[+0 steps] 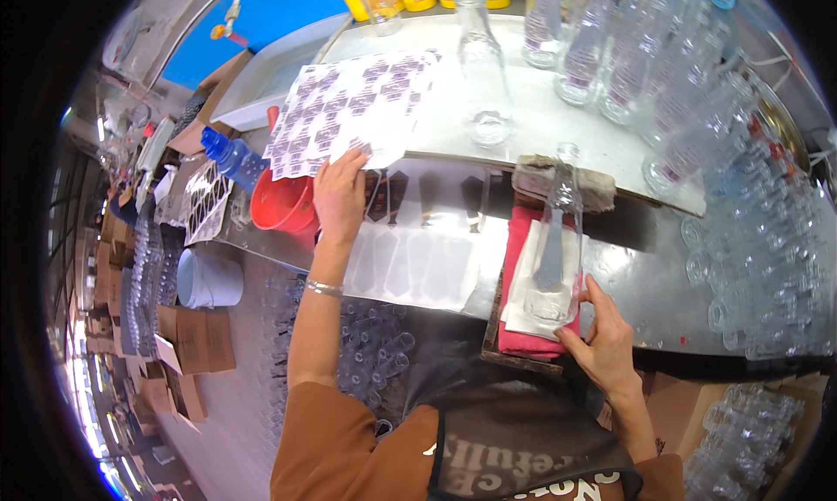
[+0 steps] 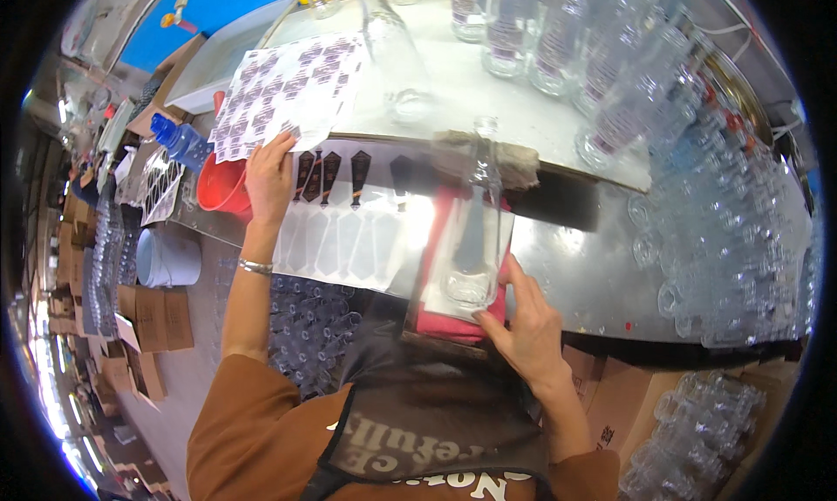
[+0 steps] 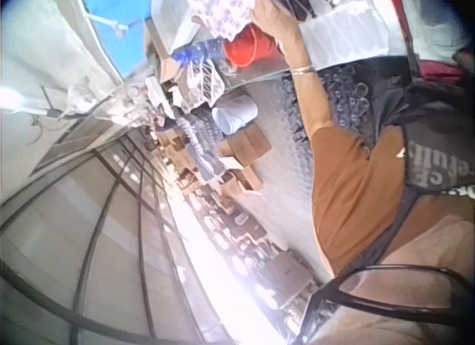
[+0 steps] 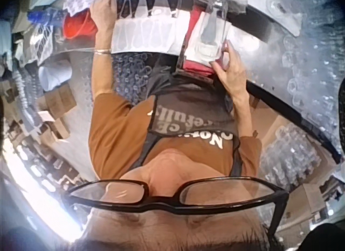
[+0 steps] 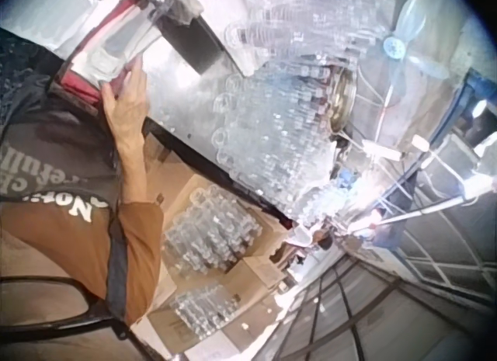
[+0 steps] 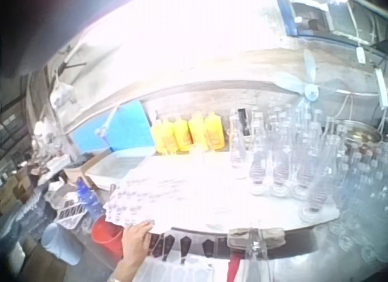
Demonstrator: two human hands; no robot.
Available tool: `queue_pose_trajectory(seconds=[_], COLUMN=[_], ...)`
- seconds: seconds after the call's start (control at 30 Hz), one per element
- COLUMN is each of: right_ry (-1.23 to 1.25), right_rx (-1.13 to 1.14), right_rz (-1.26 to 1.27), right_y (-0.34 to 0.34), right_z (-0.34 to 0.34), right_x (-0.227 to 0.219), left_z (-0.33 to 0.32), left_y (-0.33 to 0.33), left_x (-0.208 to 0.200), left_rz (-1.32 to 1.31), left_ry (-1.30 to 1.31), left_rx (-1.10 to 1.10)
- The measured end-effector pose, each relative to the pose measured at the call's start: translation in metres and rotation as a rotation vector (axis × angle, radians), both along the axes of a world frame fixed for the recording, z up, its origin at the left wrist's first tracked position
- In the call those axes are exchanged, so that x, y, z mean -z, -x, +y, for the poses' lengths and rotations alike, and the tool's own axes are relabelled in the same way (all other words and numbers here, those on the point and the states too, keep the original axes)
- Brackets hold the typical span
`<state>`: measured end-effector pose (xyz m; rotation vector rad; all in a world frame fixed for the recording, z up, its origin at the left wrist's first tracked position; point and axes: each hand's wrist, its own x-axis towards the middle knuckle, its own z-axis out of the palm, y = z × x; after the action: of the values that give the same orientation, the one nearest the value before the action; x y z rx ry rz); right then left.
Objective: The person applies labels to clear plastic bottles one at a time. They pick up a bottle, place a label on it, smooth it with a black card, and set the bottle aside. The process repeats for multiple bottles.
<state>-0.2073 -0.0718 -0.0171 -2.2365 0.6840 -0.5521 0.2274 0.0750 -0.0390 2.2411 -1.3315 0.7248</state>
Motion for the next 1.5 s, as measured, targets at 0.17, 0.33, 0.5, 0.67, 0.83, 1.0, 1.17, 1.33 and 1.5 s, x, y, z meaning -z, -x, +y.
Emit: queue_pose_trajectory(seconds=[0.17, 0.33, 0.5, 0.67, 0.83, 1.0, 1.17, 1.33, 1.5], right_ry=[0.105, 0.208, 0.196, 0.124, 0.072, -0.309, -0.738, -0.662, -0.633], right_rx=[0.047, 0.032, 0.028, 0.041, -0.032, -0.092, 0.004, -0.004, -0.004], right_rz=[0.005, -0.006, -0.018, -0.016, -0.031, -0.128, -0.22, -0.107, -0.116], right_y=[-0.008, -0.009, -0.007, -0.006, -0.003, 0.006, -0.019, -0.033, -0.032], right_z=[0.005, 0.006, 0.005, 0.004, -0.006, -0.029, -0.044, -0.041, -0.038], right_x=[0.007, 0.008, 0.004, 0.007, 0.004, 0.008, 0.011, 0.004, 0.007], left_z=[0.019, -0.022, -0.047, -0.037, -0.056, -0.067, -0.067, -0.065, -0.062], left_y=[0.038, 0.151, 0.241, 0.256, 0.229, 0.226, 0.224, 0.232, 0.233], left_x=[-0.014, -0.047, -0.058, -0.037, -0.038, -0.028, -0.025, -0.018, -0.015], left_rz=[0.697, 0.927, 0.387, 0.401, 0.529, 0.647, 0.926, 0.909, 0.89], left_ry=[0.179, 0.22, -0.088, -0.251, -0.081, -0.078, 0.049, 0.044, 0.041], left_rx=[-0.013, 0.346, 0.615, 0.66, 0.657, 0.623, 0.638, 0.616, 0.632])
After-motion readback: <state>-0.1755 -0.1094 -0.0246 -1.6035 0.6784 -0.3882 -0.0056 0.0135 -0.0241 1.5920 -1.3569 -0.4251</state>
